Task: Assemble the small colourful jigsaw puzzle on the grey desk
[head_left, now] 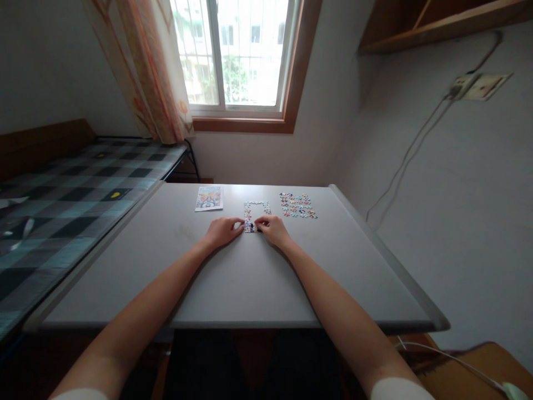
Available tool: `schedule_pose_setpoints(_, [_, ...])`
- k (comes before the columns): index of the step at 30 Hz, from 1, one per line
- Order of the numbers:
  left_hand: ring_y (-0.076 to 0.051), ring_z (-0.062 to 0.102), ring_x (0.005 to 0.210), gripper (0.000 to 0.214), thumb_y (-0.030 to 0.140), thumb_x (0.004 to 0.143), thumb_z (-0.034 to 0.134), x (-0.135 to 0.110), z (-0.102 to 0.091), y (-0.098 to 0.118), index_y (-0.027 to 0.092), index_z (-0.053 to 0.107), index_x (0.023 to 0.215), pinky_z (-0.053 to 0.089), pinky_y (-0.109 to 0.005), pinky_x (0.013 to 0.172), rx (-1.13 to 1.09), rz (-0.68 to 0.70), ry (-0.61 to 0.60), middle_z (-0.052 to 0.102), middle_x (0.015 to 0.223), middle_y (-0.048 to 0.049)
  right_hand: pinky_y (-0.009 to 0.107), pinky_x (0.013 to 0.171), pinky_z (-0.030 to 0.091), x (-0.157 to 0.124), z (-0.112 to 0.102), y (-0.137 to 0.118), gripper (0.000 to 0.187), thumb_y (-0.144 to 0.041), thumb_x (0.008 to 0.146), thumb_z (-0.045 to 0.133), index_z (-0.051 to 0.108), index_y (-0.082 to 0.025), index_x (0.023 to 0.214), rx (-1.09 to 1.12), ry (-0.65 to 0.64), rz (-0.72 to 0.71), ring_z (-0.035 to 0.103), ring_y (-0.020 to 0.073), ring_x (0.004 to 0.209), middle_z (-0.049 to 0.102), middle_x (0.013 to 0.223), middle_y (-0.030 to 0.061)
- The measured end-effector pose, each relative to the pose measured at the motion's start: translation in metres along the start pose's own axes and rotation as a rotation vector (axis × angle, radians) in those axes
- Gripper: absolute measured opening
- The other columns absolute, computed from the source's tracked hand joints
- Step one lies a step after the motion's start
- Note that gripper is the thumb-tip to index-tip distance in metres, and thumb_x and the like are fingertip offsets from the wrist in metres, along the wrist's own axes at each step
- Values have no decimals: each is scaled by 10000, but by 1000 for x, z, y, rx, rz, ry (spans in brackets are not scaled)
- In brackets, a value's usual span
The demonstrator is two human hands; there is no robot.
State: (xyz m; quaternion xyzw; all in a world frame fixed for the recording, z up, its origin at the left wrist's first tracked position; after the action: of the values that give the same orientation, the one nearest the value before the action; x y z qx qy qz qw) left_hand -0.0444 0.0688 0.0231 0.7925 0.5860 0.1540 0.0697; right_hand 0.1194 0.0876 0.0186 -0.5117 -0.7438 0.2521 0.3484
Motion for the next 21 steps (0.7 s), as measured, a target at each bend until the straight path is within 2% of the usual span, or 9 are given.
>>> schedule_pose_setpoints(11, [-163,613,649,385,496,887,492,1,0,1,297,718,1128,345,-230,573,11,1,3,683,705,-10,258,781,443,-3,4,-5,186,-200,863,592,768,-241,910,-184,-28,-82,598,141,759,687,882,39])
schedule_pose_setpoints(21, [-165,613,650,386,504,884,484,1,0,1,307,718,1120,343,-234,570,15,-5,-2,681,702,-3,256,771,434,-3,6,-3,187,-191,862,591,768,-227,910,-198,-34,-84,577,134,743,655,876,39])
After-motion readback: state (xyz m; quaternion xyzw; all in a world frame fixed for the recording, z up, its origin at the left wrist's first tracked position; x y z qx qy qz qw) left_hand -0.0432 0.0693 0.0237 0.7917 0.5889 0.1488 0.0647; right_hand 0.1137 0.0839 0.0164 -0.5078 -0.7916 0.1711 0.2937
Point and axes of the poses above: each hand's wrist, its own x-axis towards the middle knuckle, its own z-axis out of the palm, y = z × x, the point moved 8 cm from there along x, towards the middle knuckle
